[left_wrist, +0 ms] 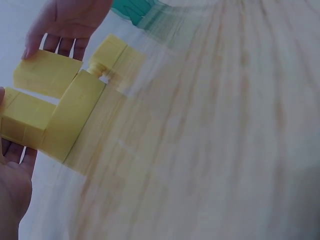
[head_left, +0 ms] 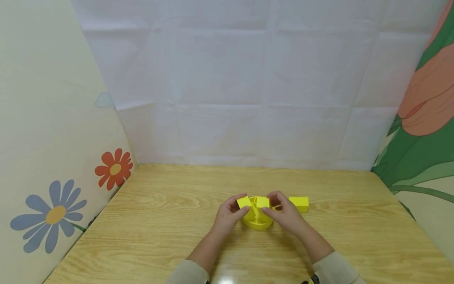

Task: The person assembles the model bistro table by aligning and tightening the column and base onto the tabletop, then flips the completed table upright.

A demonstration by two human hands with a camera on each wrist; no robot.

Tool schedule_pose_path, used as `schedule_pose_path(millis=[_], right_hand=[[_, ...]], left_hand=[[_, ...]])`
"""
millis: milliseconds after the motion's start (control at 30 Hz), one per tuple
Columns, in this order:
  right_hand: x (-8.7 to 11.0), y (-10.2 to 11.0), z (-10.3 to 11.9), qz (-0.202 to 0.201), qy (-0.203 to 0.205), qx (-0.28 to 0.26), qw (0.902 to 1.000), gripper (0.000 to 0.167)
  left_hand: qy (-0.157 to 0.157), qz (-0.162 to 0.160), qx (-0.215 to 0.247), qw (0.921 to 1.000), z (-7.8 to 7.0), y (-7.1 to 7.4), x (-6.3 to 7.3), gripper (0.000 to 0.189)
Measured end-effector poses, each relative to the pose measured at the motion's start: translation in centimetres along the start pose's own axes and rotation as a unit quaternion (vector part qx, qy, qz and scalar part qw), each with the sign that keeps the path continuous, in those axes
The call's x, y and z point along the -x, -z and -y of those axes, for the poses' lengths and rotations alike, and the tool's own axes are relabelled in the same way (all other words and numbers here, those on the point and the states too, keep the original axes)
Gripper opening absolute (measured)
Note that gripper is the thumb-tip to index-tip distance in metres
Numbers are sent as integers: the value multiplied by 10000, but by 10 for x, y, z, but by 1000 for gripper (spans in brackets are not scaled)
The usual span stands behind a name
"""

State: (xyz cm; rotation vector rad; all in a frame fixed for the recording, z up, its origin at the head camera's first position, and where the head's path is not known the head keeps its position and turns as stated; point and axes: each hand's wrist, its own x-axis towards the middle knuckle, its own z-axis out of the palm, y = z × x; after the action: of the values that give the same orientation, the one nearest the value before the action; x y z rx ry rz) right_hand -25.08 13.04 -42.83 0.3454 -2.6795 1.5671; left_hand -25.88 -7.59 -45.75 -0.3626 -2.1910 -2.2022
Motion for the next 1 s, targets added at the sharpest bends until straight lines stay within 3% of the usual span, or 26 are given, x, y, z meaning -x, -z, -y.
schedule_pose_path(millis=[367, 633, 1000], right_hand=[[-3, -4, -3, -292, -177, 147, 9993, 45], [-4, -9, -5, -250, 144, 212, 9994, 60], [-9, -9, -9, -144, -371, -577, 9975, 59]], left_hand=[[59, 60, -59, 9999, -2, 1, 1, 45], [92, 126, -211, 9997, 0, 2, 2, 47], [173, 125, -196, 9996, 2, 3, 1, 47]])
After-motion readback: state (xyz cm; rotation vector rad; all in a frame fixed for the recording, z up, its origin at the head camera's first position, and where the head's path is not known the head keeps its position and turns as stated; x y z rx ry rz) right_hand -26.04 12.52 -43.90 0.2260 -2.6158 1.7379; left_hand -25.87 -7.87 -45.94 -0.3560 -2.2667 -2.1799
